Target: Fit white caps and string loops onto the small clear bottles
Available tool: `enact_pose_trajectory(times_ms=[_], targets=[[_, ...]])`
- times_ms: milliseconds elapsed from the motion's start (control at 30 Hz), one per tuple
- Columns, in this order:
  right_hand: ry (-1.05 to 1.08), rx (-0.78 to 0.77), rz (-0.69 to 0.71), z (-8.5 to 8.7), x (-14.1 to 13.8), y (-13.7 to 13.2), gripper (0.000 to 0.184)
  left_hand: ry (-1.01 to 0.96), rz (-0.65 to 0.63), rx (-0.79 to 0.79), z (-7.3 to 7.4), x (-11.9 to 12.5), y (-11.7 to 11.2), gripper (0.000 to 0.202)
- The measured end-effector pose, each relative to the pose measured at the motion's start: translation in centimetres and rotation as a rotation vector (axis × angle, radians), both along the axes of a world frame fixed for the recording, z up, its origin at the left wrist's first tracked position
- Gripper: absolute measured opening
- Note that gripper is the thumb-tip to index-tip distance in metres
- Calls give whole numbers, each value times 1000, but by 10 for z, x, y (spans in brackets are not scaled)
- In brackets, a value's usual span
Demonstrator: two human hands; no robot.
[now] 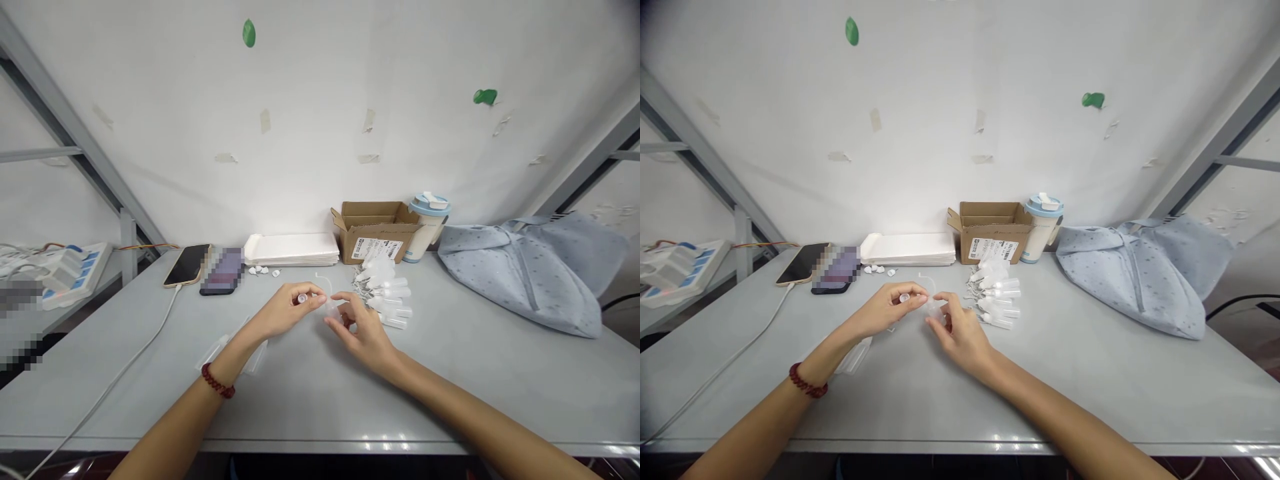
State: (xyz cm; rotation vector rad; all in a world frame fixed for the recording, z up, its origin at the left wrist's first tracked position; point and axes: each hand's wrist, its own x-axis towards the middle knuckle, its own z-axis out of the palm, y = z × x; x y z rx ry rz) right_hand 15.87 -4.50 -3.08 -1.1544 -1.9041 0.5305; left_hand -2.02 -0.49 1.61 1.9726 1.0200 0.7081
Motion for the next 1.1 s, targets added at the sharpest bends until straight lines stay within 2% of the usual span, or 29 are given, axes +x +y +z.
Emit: enact_pose_trajectory(times_ms=[200, 467, 567, 733, 967, 1100], targets=[[62, -37, 22, 1, -1, -2, 28, -12, -39, -3, -1, -2, 1, 29], [51, 91, 53, 2, 0, -2, 31, -49, -131, -29, -1, -1, -1, 32], [42, 122, 18, 1, 1, -1, 30, -13, -82, -74, 0, -2, -1, 35], [-2, 183, -17, -2, 3, 3, 29, -28, 6, -289, 4, -7, 0, 38], [-97, 269, -17, -3, 8, 8, 27, -78, -116, -352, 6, -8, -3, 45], [-139, 284, -13, -2, 9, 10, 29, -179, -14, -372, 2, -3, -1, 36]])
